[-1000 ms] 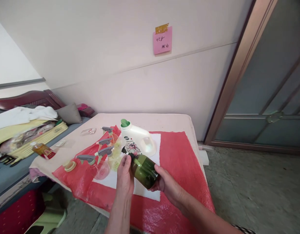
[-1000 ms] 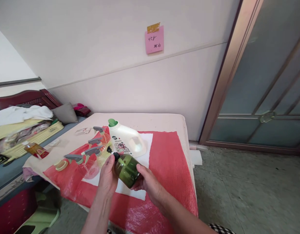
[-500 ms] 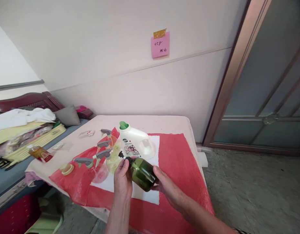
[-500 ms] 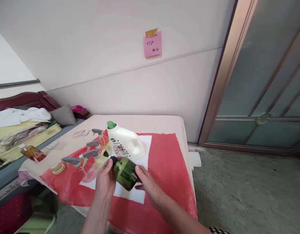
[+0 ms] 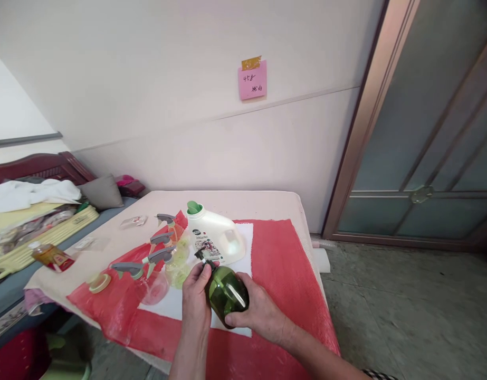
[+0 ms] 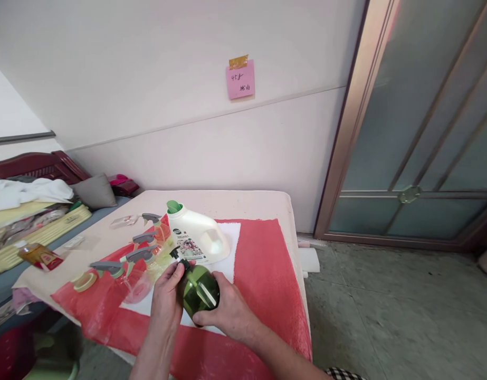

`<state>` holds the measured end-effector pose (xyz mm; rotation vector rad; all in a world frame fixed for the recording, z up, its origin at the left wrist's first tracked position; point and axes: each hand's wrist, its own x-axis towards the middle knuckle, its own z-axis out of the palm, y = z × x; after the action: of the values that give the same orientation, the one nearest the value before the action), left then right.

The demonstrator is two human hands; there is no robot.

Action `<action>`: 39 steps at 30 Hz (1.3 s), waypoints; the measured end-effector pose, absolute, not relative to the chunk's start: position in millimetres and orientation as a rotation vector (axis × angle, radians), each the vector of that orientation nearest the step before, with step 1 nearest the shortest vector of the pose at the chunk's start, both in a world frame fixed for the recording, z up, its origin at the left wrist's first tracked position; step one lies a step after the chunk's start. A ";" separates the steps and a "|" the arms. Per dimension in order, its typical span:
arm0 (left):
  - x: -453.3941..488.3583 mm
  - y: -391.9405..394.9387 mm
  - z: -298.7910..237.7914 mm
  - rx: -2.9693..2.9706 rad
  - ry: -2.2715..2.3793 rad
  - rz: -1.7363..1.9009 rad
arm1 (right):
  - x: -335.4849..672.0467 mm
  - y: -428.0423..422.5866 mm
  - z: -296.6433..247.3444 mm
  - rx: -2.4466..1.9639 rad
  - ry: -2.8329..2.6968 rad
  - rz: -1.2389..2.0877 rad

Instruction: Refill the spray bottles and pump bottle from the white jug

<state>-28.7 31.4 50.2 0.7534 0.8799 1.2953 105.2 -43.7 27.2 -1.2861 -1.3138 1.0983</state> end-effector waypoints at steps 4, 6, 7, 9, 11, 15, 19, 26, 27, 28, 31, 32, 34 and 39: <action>-27.3 33.0 47.9 0.772 0.883 1.273 | 110.7 -43.9 27.8 -1.204 -1.222 1.218; -24.7 31.7 48.2 0.780 0.825 1.281 | 115.0 -42.4 29.4 -1.118 -1.156 1.249; -23.0 30.1 48.8 0.784 0.783 1.275 | 117.9 -41.4 31.0 -1.055 -1.116 1.262; -19.2 24.7 50.8 0.809 0.705 1.219 | 124.4 -39.3 35.4 -0.924 -1.042 1.269; -15.2 17.2 54.1 0.861 0.646 1.087 | 130.6 -37.9 39.6 -0.829 -1.013 1.258; -9.1 6.0 61.4 0.960 0.556 0.868 | 139.6 -39.1 42.3 -0.807 -1.063 1.244; -4.9 8.4 57.7 1.083 0.663 0.900 | 146.0 -37.9 39.9 -1.012 -1.052 1.125; 18.1 2.9 29.1 1.753 1.209 0.772 | 153.9 -24.5 26.6 -1.220 -0.807 0.749; 22.2 0.3 26.9 1.794 1.221 0.748 | 155.8 -24.8 24.9 -1.240 -0.797 0.738; 25.8 -1.8 25.3 1.816 1.225 0.717 | 158.2 -25.6 23.6 -1.257 -0.798 0.730; 32.8 -4.6 23.6 1.817 1.212 0.640 | 169.5 -26.3 21.0 -1.307 -0.827 0.704; 33.6 -4.4 23.4 1.811 1.201 0.634 | 174.8 -24.4 20.1 -1.325 -0.839 0.689; 33.6 -3.3 23.2 1.806 1.184 0.653 | 187.9 -15.2 17.4 -1.364 -0.861 0.645; 29.7 -6.5 27.3 1.903 1.106 0.416 | 229.2 38.2 3.3 -1.497 -0.923 0.492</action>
<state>29.7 -6.5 27.3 1.9030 1.1057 0.4164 229.2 38.2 3.3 -1.4966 -0.9226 0.4925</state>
